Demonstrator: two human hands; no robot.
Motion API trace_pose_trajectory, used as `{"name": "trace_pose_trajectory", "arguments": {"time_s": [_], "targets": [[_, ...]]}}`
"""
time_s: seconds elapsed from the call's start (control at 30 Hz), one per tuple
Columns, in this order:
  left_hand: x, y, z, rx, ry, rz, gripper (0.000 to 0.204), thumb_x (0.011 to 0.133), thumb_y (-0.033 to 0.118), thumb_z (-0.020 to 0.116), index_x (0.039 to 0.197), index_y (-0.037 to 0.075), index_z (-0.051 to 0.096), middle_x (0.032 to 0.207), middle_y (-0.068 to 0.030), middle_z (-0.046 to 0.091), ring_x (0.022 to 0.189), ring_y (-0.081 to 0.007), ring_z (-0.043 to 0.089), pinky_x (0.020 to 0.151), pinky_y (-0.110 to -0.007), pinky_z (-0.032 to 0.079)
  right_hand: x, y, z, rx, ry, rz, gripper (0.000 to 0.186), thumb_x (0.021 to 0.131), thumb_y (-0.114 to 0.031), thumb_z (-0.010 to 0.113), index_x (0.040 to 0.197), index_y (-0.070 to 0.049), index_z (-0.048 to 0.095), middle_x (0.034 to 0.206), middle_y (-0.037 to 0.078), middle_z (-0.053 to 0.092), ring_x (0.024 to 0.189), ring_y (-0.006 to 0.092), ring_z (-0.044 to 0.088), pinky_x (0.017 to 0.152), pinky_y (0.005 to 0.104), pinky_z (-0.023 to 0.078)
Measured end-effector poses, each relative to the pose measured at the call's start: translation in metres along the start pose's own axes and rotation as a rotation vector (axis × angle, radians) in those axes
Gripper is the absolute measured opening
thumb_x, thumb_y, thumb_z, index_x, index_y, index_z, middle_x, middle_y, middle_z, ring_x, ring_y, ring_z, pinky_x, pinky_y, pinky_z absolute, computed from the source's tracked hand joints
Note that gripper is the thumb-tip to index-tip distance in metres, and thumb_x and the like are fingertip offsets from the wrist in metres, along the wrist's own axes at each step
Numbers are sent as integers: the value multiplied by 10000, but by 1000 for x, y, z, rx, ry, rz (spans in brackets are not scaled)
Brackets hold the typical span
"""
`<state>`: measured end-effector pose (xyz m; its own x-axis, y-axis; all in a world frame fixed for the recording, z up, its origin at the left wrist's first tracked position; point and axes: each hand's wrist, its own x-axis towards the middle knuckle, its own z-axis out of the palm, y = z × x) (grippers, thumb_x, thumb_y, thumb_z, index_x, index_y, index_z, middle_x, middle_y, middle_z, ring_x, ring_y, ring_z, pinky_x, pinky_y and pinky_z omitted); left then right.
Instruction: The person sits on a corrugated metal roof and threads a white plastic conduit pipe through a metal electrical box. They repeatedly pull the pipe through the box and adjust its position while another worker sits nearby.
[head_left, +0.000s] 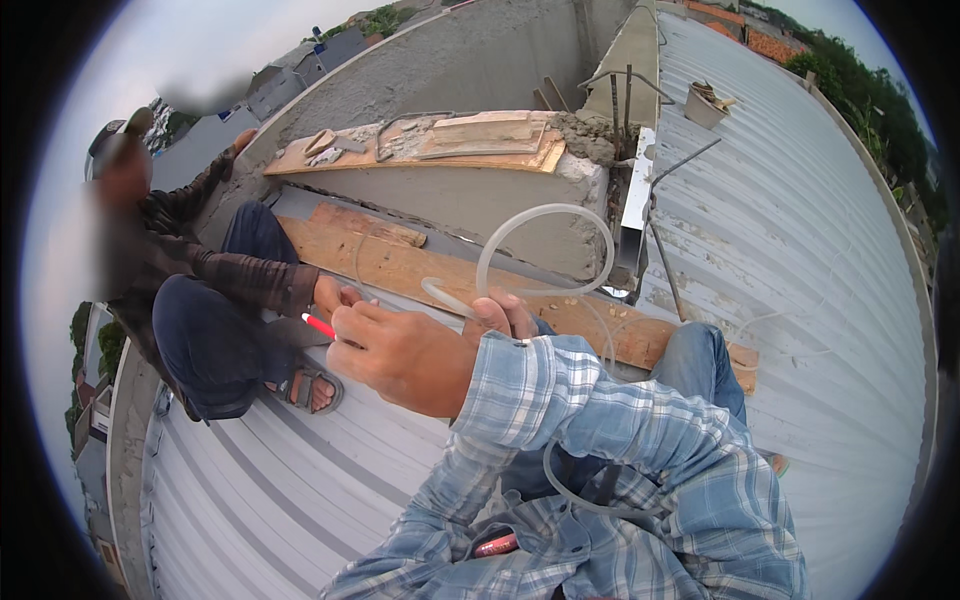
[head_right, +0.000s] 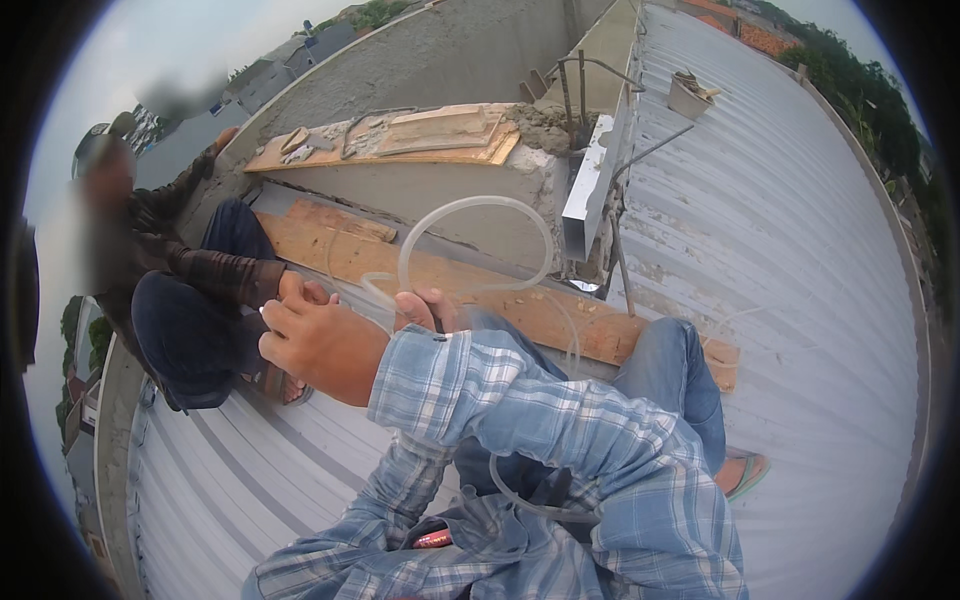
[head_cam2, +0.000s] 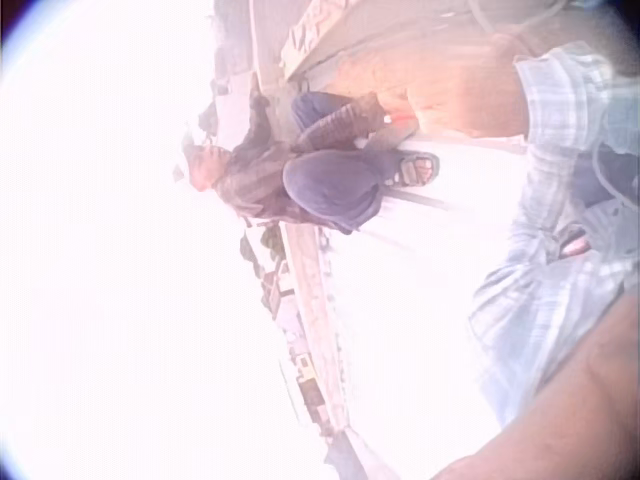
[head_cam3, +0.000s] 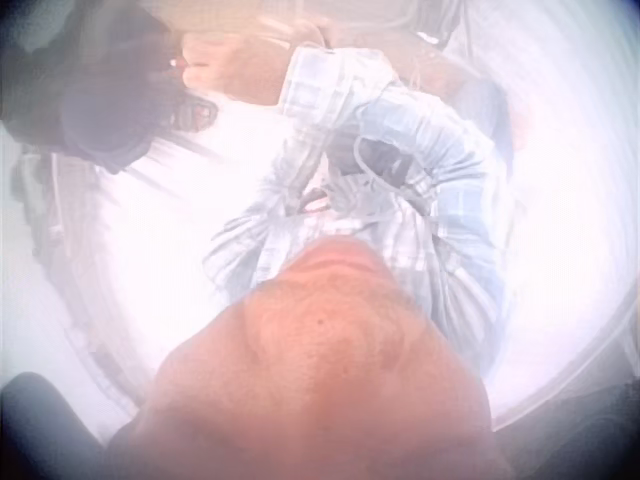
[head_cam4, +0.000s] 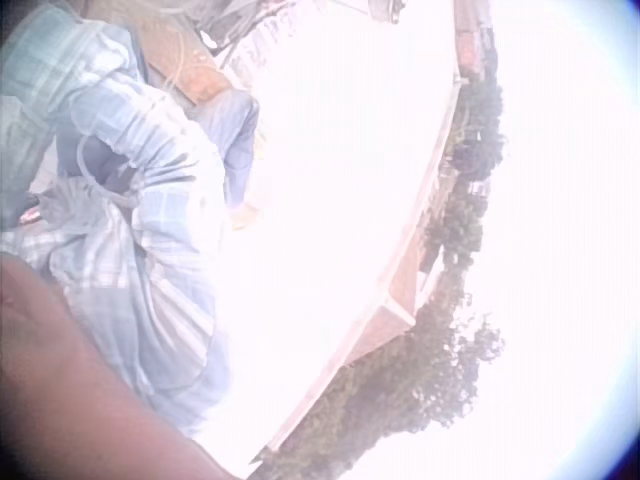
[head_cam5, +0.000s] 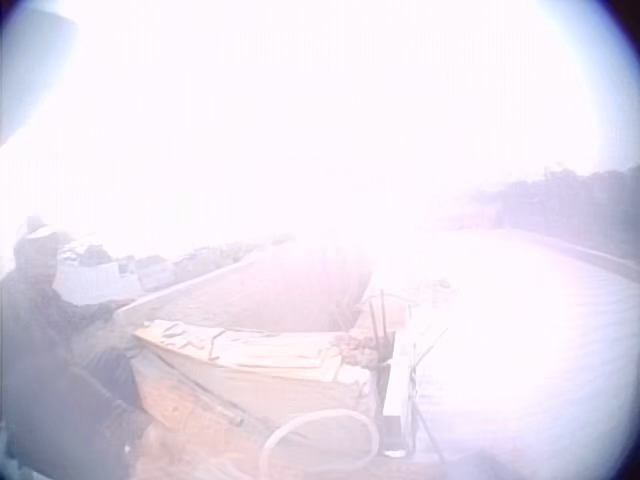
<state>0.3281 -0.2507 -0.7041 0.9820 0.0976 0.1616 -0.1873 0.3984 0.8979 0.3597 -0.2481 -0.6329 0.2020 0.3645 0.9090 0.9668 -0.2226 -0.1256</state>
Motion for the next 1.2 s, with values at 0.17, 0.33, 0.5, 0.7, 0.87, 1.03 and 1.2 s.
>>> {"name": "trace_pose_trajectory", "arguments": {"time_s": [0.17,0.33,0.5,0.7,0.87,1.03,1.2], "targets": [[17,-28,-1,154,134,88,380,1091,429,506,933,83,525,806,11,520,680,-85,467,578,-252,412,7,9,1,108,28,10,206,732,47,746,863,-54,623,872,68,538,790,239,626,618,349,534],[29,-49,-18,-454,146,30,348,1096,402,510,1017,66,550,795,-37,536,645,-120,506,588,-267,433,13,12,6,252,41,20,233,731,70,759,885,-69,651,859,68,542,763,257,616,644,370,516],[35,-31,-34,-267,-166,-3,335,1075,408,551,1050,74,535,806,-32,542,678,-123,528,607,-263,437,12,26,8,295,80,45,250,742,81,747,928,-65,666,866,85,560,812,271,643,696,374,539],[48,-30,-31,-371,-89,12,316,1068,413,563,1105,99,554,767,-36,552,627,-139,510,594,-282,432,7,38,2,338,104,86,277,733,94,749,953,-56,670,912,80,633,876,260,690,744,372,565],[53,-26,-14,-111,-19,352,348,1093,455,484,1094,121,581,683,-11,518,539,-121,434,509,-258,361,-23,16,-57,400,10,120,262,744,71,779,961,-56,702,926,71,699,835,225,706,708,340,570],[72,21,0,-168,51,360,375,1119,446,405,1097,117,583,605,36,422,474,-74,326,433,-237,290,-85,16,-120,410,113,483,150,880,26,737,1024,-18,736,956,99,732,829,231,732,702,296,566],[78,26,-2,-258,-50,381,371,1131,425,374,1098,116,577,660,37,438,560,-77,381,529,-242,364,-115,30,-124,413,133,792,187,932,-13,703,1116,3,730,963,142,731,813,204,721,714,292,561]]}}
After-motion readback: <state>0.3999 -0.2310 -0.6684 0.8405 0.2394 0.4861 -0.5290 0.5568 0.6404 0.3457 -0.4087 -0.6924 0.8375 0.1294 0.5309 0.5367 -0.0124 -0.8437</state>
